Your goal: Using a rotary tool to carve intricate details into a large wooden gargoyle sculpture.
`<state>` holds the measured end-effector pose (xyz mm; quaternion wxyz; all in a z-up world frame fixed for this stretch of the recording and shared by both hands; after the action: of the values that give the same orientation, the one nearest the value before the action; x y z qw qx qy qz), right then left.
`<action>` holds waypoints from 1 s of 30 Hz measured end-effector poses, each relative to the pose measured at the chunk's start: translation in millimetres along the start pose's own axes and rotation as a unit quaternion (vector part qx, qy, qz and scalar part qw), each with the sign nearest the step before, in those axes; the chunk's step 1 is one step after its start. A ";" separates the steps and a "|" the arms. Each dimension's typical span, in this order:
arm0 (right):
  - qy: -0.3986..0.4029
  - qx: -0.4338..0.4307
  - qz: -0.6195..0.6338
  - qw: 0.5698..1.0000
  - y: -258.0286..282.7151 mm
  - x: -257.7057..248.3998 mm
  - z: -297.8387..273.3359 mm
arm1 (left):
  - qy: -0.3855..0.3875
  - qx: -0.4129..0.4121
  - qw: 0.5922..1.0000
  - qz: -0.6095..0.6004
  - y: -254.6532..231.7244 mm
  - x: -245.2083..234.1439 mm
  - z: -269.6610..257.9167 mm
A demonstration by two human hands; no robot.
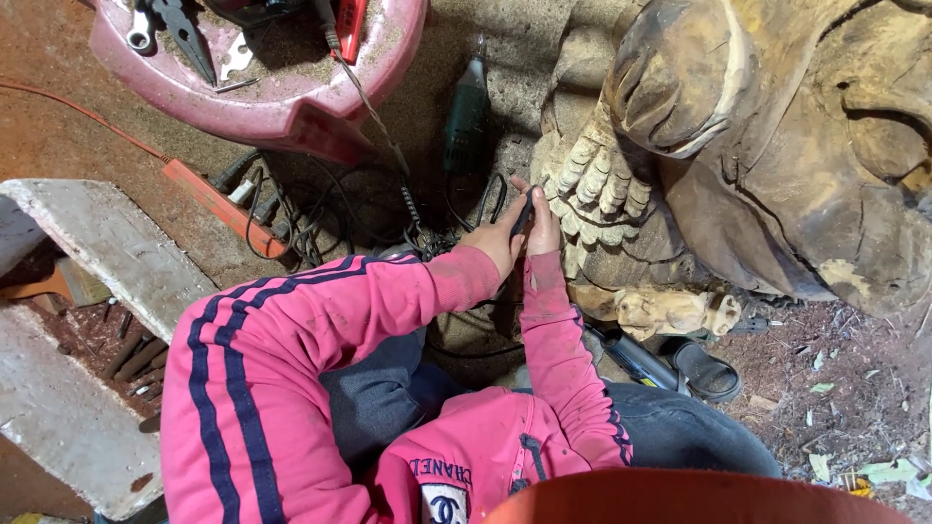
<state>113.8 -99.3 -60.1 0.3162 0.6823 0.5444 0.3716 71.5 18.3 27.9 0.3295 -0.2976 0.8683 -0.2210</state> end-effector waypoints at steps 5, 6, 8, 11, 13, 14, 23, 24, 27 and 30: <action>-0.009 -0.001 0.018 1.000 6.9 4.8 -6.6 | -0.004 0.007 1.000 -0.010 2.6 6.5 9.6; -0.022 -0.003 0.022 0.999 7.2 4.2 -6.9 | -0.009 0.021 1.000 -0.013 5.1 11.2 16.7; -0.026 -0.002 0.015 1.000 11.6 5.2 -10.2 | -0.012 0.018 1.000 0.000 7.7 16.3 24.5; -0.026 0.000 0.006 1.000 13.4 7.0 -9.8 | -0.014 0.010 1.000 0.011 7.2 11.5 20.6; -0.025 0.001 0.004 1.000 17.6 9.3 -13.2 | -0.011 0.007 1.000 0.009 3.4 6.2 12.9; -0.013 0.006 0.000 1.000 21.6 13.2 -16.7 | -0.005 -0.002 1.000 0.006 1.7 4.1 9.5; -0.034 0.011 0.025 0.999 19.0 10.4 -17.0 | -0.009 0.006 1.000 0.006 4.8 13.6 18.1; -0.048 0.004 0.028 0.998 14.7 5.9 -14.1 | -0.013 0.015 1.000 0.013 7.2 18.2 25.0; -0.038 0.002 0.027 0.999 14.2 8.2 -10.5 | -0.013 0.012 1.000 0.013 8.6 16.6 25.3; -0.054 0.013 0.022 0.998 39.4 26.6 -32.2 | -0.011 -0.007 1.000 0.013 6.0 12.6 15.9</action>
<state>109.9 -80.6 -5.9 0.3281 0.7171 0.5161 0.3345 72.8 11.2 8.0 0.3398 -0.2910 0.8701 -0.2069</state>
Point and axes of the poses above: each hand's wrist, its own z-axis towards the middle knuckle, its own x-axis out of the palm, y = z × x, the point moved 6 cm from there along z, towards the middle knuckle, and after that the axes turned 3 degrees about z, right-handed, at the moved point
